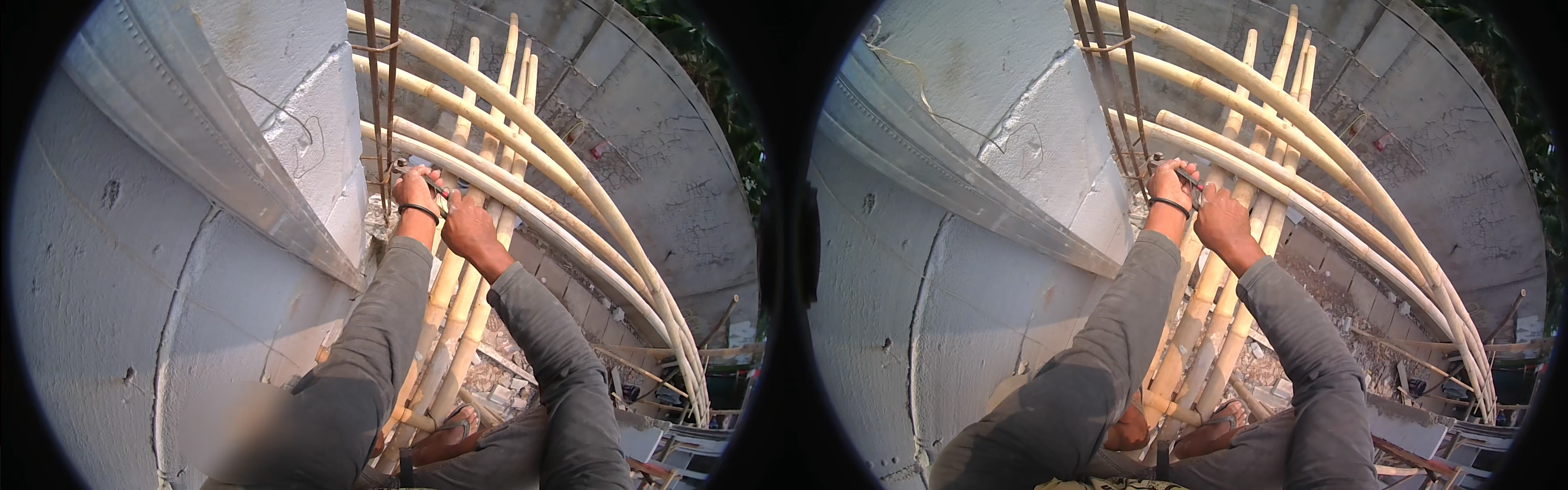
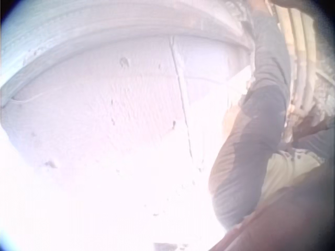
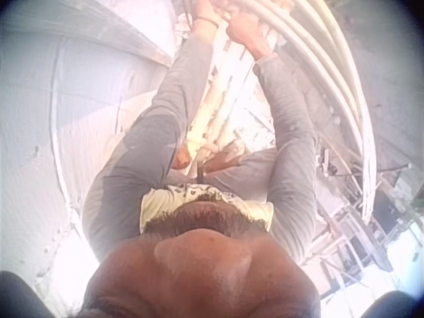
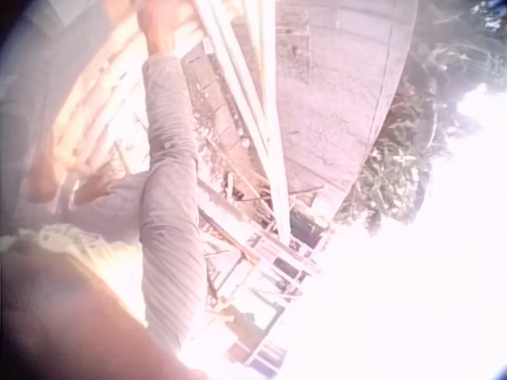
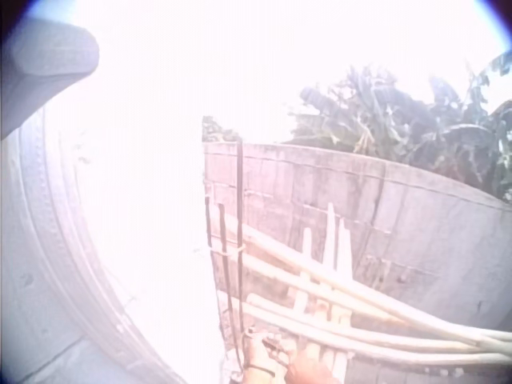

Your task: The person uses wire to secure bamboo poles to a metal structural frame on a construction site, using pliers to twist and tighten the wire.

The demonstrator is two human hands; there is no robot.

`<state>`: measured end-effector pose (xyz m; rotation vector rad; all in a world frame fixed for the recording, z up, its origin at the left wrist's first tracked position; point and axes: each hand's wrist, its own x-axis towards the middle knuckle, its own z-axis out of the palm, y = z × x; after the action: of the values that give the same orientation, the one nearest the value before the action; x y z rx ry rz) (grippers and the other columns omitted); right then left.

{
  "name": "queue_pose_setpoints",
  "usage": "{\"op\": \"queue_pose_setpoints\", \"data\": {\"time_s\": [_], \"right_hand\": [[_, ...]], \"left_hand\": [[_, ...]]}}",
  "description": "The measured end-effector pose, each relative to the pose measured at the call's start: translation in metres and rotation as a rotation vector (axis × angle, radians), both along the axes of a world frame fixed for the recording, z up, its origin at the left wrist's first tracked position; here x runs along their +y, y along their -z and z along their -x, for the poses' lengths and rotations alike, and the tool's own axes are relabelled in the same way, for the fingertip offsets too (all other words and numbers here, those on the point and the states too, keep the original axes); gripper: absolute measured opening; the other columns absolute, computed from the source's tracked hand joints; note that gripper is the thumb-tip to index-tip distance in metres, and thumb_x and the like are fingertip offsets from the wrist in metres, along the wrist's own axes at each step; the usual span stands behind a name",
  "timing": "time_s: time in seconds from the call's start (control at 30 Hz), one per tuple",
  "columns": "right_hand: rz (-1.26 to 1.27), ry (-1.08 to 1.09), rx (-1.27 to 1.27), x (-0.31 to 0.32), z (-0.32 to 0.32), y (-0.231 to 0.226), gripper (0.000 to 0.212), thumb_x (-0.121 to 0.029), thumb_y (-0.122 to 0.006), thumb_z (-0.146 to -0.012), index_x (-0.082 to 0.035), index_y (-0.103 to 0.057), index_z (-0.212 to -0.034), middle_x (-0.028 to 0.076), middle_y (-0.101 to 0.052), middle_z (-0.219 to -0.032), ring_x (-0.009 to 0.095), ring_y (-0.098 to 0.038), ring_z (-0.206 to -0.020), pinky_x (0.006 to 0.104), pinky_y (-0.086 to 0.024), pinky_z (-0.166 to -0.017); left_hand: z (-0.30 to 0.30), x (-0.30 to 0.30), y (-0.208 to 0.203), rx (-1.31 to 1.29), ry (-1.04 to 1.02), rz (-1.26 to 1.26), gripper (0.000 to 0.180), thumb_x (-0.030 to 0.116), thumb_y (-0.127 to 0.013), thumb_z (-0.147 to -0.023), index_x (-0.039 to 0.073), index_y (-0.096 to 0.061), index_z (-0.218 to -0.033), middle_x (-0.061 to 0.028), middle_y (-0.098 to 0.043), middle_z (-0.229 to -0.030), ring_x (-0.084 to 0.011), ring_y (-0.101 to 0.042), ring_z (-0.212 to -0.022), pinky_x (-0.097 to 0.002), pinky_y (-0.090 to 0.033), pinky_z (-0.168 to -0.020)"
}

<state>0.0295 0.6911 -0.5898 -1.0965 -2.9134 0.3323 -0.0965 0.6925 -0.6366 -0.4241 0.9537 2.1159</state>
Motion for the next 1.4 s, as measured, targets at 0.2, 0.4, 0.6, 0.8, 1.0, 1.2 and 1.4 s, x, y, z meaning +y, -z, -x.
{"op": "queue_pose_setpoints", "data": {"time_s": [0.2,0.4,0.6,0.8,1.0,1.2,1.4], "right_hand": [[0.788,0.015,-0.132,0.088,0.003,-0.052,0.034,-0.022,-0.066,-0.077,0.004,-0.065,-0.099,0.023,-0.066,-0.08,0.038,-0.065,-0.073,0.0462,-0.051,-0.068],[-0.69,-0.324,0.239,0.033,-0.023,-0.034,0.052,-0.022,-0.073,-0.074,-0.006,-0.059,-0.121,0.017,-0.061,-0.098,0.033,-0.06,-0.099,0.0424,-0.045,-0.085],[0.877,-0.105,0.212,0.082,-0.049,-0.076,0.082,-0.032,-0.083,-0.067,-0.003,-0.05,-0.135,0.016,-0.059,-0.129,0.028,-0.053,-0.123,0.0403,-0.041,-0.102],[1.143,-0.225,1.186,0.068,-0.014,-0.045,0.065,-0.027,-0.073,-0.077,0.0,-0.052,-0.132,0.018,-0.046,-0.142,0.028,-0.037,-0.137,0.04,-0.02,-0.117],[1.469,-0.43,1.452,0.072,0.038,-0.075,0.03,-0.028,-0.058,-0.087,0.001,-0.062,-0.092,0.015,-0.061,-0.091,0.032,-0.057,-0.102,0.0475,-0.039,-0.101],[1.457,-0.343,1.378,0.077,0.067,-0.096,0.026,-0.026,-0.056,-0.088,0.0,-0.06,-0.081,0.014,-0.058,-0.078,0.028,-0.059,-0.08,0.0479,-0.048,-0.089],[1.406,-0.221,1.5,0.082,0.053,-0.087,0.026,-0.026,-0.055,-0.09,-0.001,-0.059,-0.085,0.014,-0.06,-0.079,0.031,-0.062,-0.084,0.0478,-0.049,-0.087]], "left_hand": [[0.006,0.011,0.005,-0.103,0.188,-0.428,0.016,0.019,-0.057,-0.094,0.009,-0.049,-0.085,-0.0071,-0.057,-0.075,-0.0247,-0.063,-0.074,-0.0459,-0.056,-0.075],[-0.003,0.032,-0.034,-0.197,-0.059,0.258,0.026,0.025,-0.054,-0.096,0.001,-0.052,-0.087,-0.0086,-0.048,-0.069,-0.0245,-0.05,-0.053,-0.0432,-0.05,-0.052],[-0.002,0.031,-0.043,-0.24,-0.017,0.205,0.024,0.023,-0.055,-0.094,0.0,-0.052,-0.102,-0.0107,-0.052,-0.083,-0.0271,-0.055,-0.068,-0.0504,-0.049,-0.062],[0.016,0.035,-0.056,-0.37,0.07,0.094,0.025,0.033,-0.05,-0.096,0.009,-0.047,-0.101,-0.0082,-0.051,-0.08,-0.0214,-0.048,-0.059,-0.0353,-0.042,-0.053],[0.015,0.03,-0.057,-0.311,-0.05,-0.342,0.016,0.02,-0.048,-0.09,0.01,-0.04,-0.079,-0.0009,-0.038,-0.058,-0.0152,-0.037,-0.045,-0.0326,-0.04,-0.051],[0.025,0.032,-0.057,-0.343,-0.132,-0.41,0.015,0.019,-0.048,-0.09,0.01,-0.043,-0.079,-0.0003,-0.038,-0.058,-0.0168,-0.044,-0.052,-0.0345,-0.043,-0.061],[0.005,0.041,-0.051,-0.362,-0.254,-0.521,0.022,0.027,-0.056,-0.096,0.008,-0.049,-0.087,-0.0028,-0.05,-0.064,-0.0199,-0.055,-0.059,-0.0362,-0.051,-0.067]]}}
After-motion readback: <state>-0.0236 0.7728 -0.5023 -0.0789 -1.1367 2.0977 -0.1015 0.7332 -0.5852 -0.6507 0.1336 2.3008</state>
